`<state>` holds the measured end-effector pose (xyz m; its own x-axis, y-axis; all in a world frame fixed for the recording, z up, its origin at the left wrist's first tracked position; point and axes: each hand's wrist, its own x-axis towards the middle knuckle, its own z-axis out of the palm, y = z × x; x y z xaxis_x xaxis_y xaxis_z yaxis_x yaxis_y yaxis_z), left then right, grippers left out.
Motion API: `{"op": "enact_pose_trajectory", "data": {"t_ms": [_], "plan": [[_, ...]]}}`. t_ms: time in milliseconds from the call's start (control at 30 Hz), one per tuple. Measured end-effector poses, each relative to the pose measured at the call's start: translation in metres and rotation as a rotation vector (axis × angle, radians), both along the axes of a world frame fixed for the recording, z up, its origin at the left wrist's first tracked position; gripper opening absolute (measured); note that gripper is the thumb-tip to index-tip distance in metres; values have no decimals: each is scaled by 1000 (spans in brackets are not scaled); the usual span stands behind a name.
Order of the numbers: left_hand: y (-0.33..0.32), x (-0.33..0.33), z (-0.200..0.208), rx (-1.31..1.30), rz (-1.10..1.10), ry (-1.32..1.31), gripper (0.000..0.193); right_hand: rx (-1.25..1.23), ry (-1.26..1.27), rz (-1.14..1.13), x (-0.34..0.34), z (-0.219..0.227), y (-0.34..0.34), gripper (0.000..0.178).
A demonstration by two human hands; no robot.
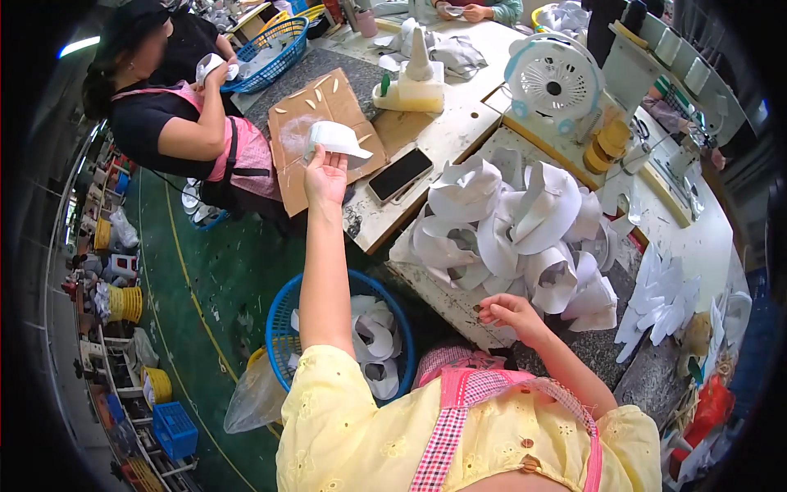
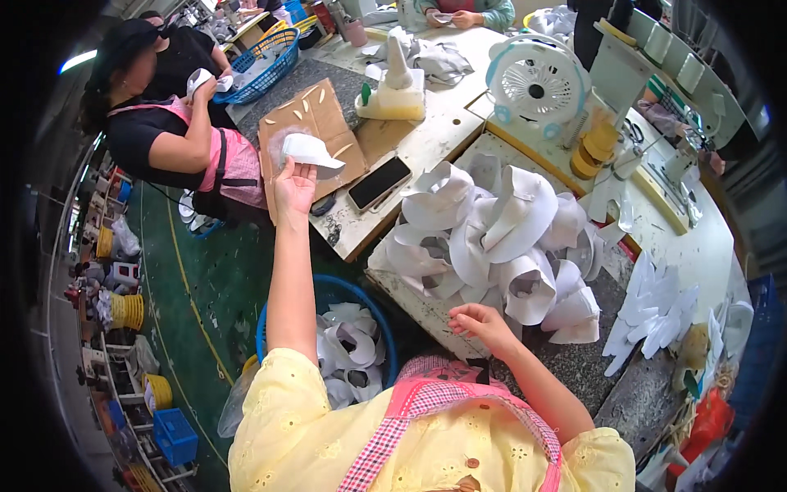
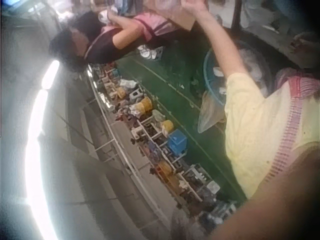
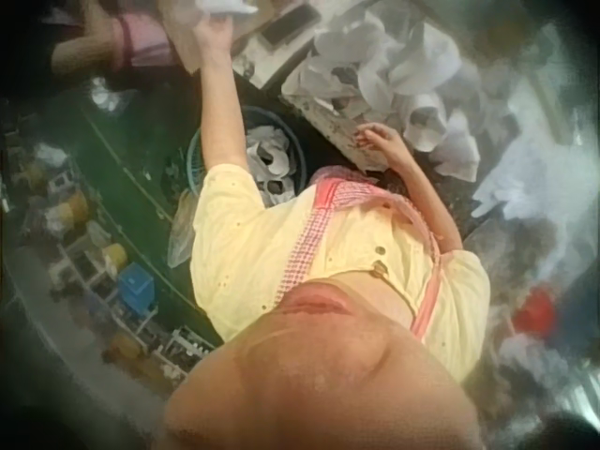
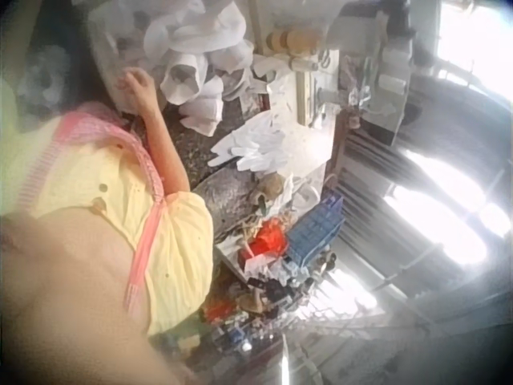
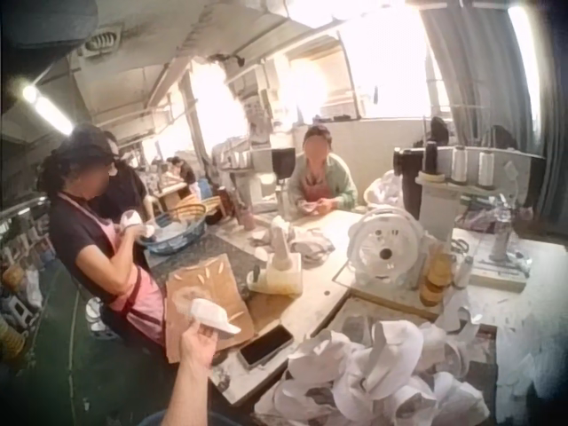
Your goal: The person assembles shoe components by folding and shaping shoe uppers by hand, applying adhesive to inserts with a handheld applicator, and attaching the inserts onto the shoe pieces.
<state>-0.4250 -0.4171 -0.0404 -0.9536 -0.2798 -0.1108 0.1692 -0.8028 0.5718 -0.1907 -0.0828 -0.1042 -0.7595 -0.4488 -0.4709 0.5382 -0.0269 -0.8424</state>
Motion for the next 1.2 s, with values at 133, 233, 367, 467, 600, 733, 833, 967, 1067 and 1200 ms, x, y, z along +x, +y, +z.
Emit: {"op": "enact_pose_trajectory", "data": {"t_ms": [133,233,367,467,600,733,833,967,1067,1200], "plan": [[5,-7,-9,-35,4,-7,24,39,-3,-28,2,-1,1,29],[3,-12,-15,-21,-57,42,23,51,-1,-35,3,-3,0,29],[3,-11,-11,-2,-73,6,22,59,-8,-36,2,-6,-3,28],[0,-10,-10,12,-62,-34,22,59,-17,-40,2,-10,-4,28],[0,-5,-5,13,-50,-46,20,46,-9,-44,3,-12,-6,28],[1,-7,-6,32,-38,-50,22,49,-26,-52,3,-12,-5,27],[2,-8,-5,9,-55,-54,21,56,-27,-58,4,-14,-5,27],[5,-8,-2,-64,-49,-96,22,61,-27,-60,5,-13,-6,27],[27,12,3,-193,-117,-155,21,54,-19,-73,5,-17,-7,27],[75,83,-9,-406,-359,-207,18,67,7,-57,8,-19,-9,27]]}}
